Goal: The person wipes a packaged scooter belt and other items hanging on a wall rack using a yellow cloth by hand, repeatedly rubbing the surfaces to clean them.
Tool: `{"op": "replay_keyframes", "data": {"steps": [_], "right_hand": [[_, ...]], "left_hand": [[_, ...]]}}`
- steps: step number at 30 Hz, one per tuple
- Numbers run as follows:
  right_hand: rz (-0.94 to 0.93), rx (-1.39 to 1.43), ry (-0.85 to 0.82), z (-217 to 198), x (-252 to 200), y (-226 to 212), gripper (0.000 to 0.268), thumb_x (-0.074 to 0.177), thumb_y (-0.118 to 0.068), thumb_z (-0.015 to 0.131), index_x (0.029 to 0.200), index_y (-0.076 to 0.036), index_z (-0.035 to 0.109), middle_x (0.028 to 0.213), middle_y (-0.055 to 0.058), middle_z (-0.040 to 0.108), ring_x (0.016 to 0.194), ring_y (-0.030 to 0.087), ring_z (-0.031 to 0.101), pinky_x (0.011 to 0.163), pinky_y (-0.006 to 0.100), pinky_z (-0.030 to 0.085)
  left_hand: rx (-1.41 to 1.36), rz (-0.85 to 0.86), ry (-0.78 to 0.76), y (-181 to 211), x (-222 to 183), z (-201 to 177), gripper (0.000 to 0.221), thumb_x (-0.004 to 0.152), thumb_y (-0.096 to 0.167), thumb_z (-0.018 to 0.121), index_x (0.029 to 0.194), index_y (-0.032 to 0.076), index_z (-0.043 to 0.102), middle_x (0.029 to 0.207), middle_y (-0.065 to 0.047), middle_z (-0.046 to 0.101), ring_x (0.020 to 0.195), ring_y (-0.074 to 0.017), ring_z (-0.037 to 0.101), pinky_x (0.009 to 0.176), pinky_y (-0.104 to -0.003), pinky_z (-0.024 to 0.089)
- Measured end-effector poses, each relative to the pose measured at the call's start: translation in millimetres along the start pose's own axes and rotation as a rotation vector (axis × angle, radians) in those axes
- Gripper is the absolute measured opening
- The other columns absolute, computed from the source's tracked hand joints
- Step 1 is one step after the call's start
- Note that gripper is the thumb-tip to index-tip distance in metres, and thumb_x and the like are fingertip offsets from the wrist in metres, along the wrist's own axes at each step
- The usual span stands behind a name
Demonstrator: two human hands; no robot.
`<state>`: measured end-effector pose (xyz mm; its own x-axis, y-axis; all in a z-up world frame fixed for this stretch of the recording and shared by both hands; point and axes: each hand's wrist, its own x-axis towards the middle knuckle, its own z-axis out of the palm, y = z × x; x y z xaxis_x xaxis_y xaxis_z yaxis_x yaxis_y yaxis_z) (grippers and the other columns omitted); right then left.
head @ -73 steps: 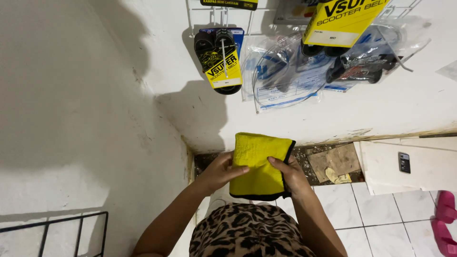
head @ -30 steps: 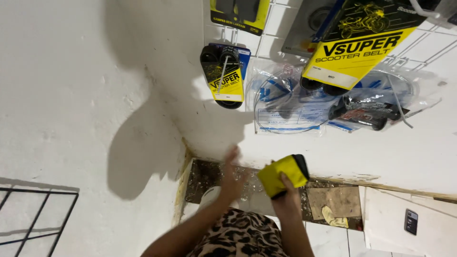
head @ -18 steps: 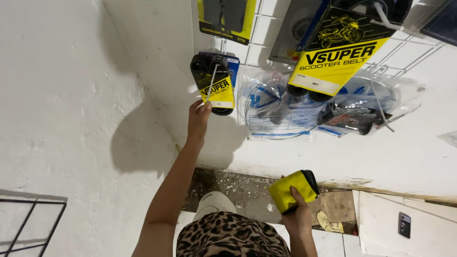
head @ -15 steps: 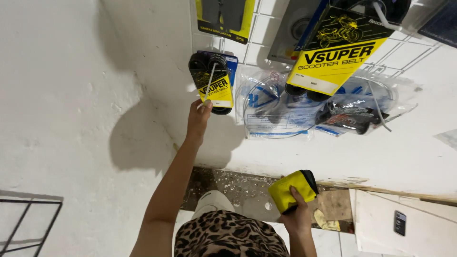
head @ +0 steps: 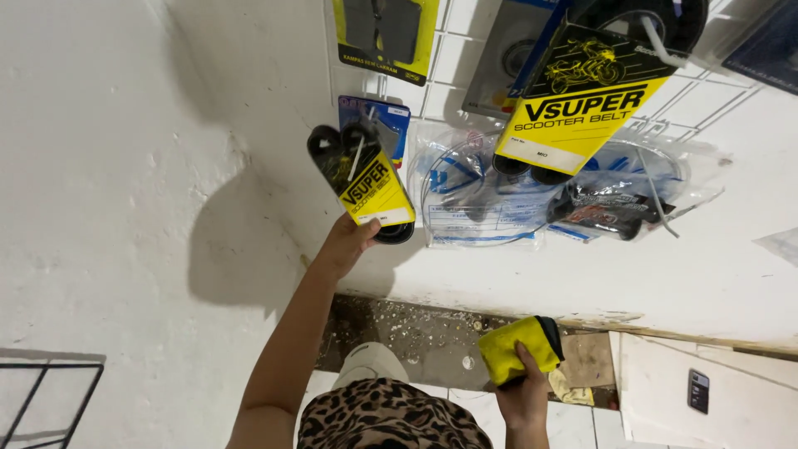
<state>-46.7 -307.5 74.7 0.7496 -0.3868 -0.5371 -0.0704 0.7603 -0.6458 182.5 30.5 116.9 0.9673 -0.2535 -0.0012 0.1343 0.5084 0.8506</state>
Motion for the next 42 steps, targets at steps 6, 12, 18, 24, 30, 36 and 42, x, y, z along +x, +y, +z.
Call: {"op": "replay_keyframes", "data": {"steps": [6,12,18,24,30,36,42], "right_hand": [[0.038,0.027,-0.066,1,3,9,0.030,0.100,-0.018,0.060,0.127,-0.004,0.059,0.114,0.007,0.065,0.099,0.019,0.064,0.085,0.035,0.051],[0.055,-0.102,-0.017,22,2,16,0.033,0.099,-0.019,0.060,0.126,0.000,0.058,0.115,0.011,0.061,0.102,0.023,0.060,0.084,0.036,0.047],[-0.011,-0.091,-0.084,46,-8,27,0.036,0.096,-0.012,0.061,0.128,0.002,0.056,0.116,0.012,0.061,0.104,0.024,0.059,0.088,0.037,0.047],[0.033,-0.059,-0.126,56,-17,36,0.043,0.100,-0.019,0.052,0.136,0.004,0.056,0.129,0.016,0.057,0.112,0.027,0.055,0.094,0.041,0.044],[-0.046,-0.093,-0.172,69,-32,38,0.042,0.105,-0.013,0.046,0.145,-0.002,0.048,0.133,0.014,0.055,0.117,0.028,0.054,0.094,0.043,0.042],[-0.829,-0.638,-0.141,92,-37,50,0.044,0.094,0.008,0.054,0.137,0.002,0.058,0.123,0.014,0.068,0.104,0.020,0.065,0.089,0.027,0.050],[-1.484,-1.616,-0.092,168,-71,93,0.075,0.077,-0.036,0.086,0.145,-0.037,0.053,0.154,0.025,0.038,0.141,0.050,0.039,0.121,0.077,0.022]], "left_hand": [[0.140,0.125,0.004,-7,-15,-17,0.031,0.087,0.000,0.073,0.117,0.003,0.068,0.112,-0.011,0.073,0.099,-0.0226,0.069,0.093,-0.038,0.056],[0.260,0.095,0.013,16,-52,-9,0.038,0.083,0.001,0.077,0.120,0.003,0.068,0.106,-0.008,0.074,0.092,-0.0187,0.069,0.083,-0.033,0.058],[0.256,-0.006,0.088,8,-97,-33,0.044,0.078,-0.006,0.076,0.120,-0.004,0.065,0.109,-0.017,0.074,0.096,-0.0279,0.071,0.085,-0.037,0.060],[0.259,-0.104,0.161,-9,-141,-37,0.098,0.072,0.000,0.076,0.157,0.011,0.029,0.125,-0.021,0.070,0.105,-0.0343,0.071,0.095,-0.047,0.059],[-0.375,-0.304,0.086,-38,-163,-35,0.034,0.090,0.002,0.066,0.124,-0.001,0.060,0.110,-0.020,0.071,0.091,-0.0310,0.070,0.081,-0.042,0.059],[-0.114,-0.427,-0.118,-27,-172,-11,0.062,0.093,0.009,0.063,0.150,0.006,0.038,0.129,-0.023,0.062,0.104,-0.0388,0.067,0.083,-0.050,0.064],[0.412,-0.424,-0.238,-15,-181,-12,0.062,0.093,0.023,0.065,0.148,0.008,0.041,0.126,-0.014,0.066,0.108,-0.0239,0.066,0.093,-0.035,0.057]]}}
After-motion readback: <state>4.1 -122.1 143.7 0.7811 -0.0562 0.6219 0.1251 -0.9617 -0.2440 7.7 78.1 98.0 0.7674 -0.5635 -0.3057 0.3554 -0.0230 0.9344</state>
